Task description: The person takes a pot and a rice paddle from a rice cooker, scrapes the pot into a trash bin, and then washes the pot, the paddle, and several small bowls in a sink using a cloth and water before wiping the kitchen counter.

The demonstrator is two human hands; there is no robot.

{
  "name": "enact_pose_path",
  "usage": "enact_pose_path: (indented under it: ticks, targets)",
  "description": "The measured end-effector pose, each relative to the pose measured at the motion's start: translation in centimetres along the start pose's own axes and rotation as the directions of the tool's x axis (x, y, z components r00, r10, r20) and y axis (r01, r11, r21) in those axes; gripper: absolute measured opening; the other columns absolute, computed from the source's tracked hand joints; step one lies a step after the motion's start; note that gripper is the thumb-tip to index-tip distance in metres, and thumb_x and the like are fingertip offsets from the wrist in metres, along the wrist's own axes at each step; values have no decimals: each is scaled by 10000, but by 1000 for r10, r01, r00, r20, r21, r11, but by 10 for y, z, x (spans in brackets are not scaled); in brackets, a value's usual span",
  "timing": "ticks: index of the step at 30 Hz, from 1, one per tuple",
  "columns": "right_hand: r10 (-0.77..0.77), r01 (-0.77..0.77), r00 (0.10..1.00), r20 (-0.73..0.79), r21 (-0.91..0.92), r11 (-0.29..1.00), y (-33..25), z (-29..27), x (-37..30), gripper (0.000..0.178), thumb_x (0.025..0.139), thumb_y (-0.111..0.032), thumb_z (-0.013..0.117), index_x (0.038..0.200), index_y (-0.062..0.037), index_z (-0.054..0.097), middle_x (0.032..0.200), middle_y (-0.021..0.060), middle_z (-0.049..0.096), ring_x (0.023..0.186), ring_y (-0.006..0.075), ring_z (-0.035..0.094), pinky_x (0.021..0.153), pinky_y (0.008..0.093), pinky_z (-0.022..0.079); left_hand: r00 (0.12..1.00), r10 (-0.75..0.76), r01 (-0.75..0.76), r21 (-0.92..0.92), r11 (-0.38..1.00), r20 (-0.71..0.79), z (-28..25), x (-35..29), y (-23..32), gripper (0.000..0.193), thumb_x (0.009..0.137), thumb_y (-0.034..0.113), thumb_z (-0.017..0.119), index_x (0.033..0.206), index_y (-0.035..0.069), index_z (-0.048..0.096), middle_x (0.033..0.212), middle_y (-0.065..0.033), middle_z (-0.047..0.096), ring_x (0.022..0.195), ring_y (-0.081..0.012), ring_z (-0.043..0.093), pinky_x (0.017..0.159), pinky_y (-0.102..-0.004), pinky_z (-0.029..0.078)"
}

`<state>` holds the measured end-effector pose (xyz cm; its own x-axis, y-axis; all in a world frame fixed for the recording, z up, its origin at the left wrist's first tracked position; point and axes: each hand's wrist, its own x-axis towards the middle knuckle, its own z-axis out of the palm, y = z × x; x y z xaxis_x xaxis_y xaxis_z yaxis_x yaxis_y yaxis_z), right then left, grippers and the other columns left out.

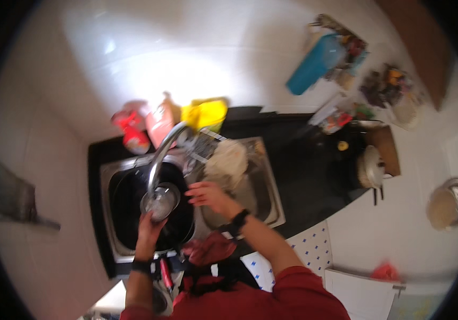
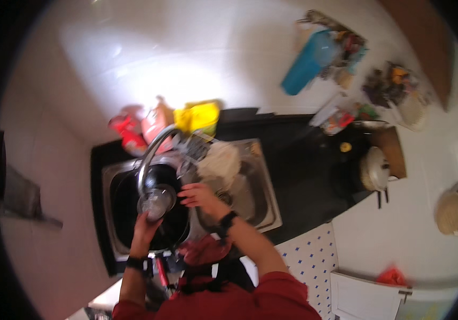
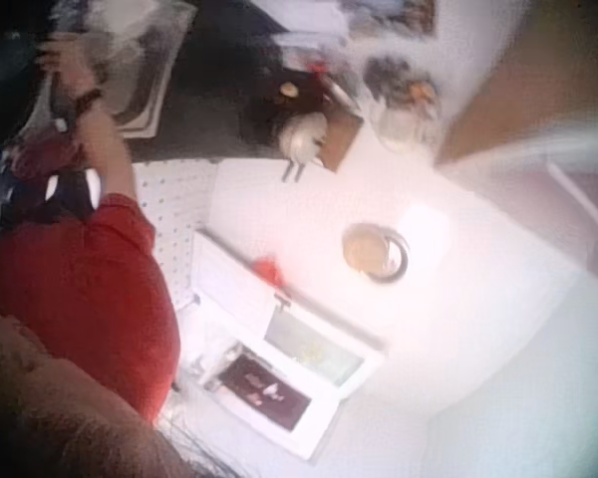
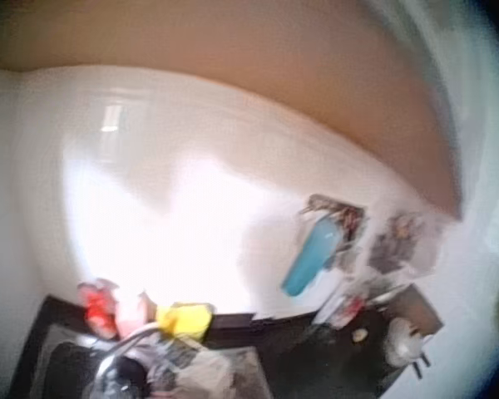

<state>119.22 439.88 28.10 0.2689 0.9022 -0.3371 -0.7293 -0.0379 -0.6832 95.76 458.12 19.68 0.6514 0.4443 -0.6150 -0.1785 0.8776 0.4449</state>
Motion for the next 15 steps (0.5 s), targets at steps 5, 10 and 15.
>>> enact_pose_path:
  ticks: [5,10,15]
  targets:
    - [62,-240,907,-417,-391,889,40,-27,-76,241,821,-111,603,1052,-47,581,869,66,637,741,142,626,630,244,513,999,-9,9,-12,1000,42,8,-17,4,418,845,103,538,1244,158,427,1267,-94,481,1167,-306,466,912,-546,414]
    - [32,-359,798,-601,-432,827,61,-33,-123,276,796,-88,639,1052,-19,561,849,61,611,683,115,598,561,231,477,1000,1,-1,-25,1000,12,0,-36,9,422,841,124,553,1243,167,428,1258,-94,488,1151,-300,476,905,-526,422]
    - [-357,44,643,-678,-432,901,6,-19,-87,323,789,-126,664,1059,-7,534,846,43,596,640,112,576,550,240,480,1000,-20,20,49,999,6,-3,-44,4,431,856,165,551,1266,178,419,1250,-89,500,1117,-285,510,859,-477,473]
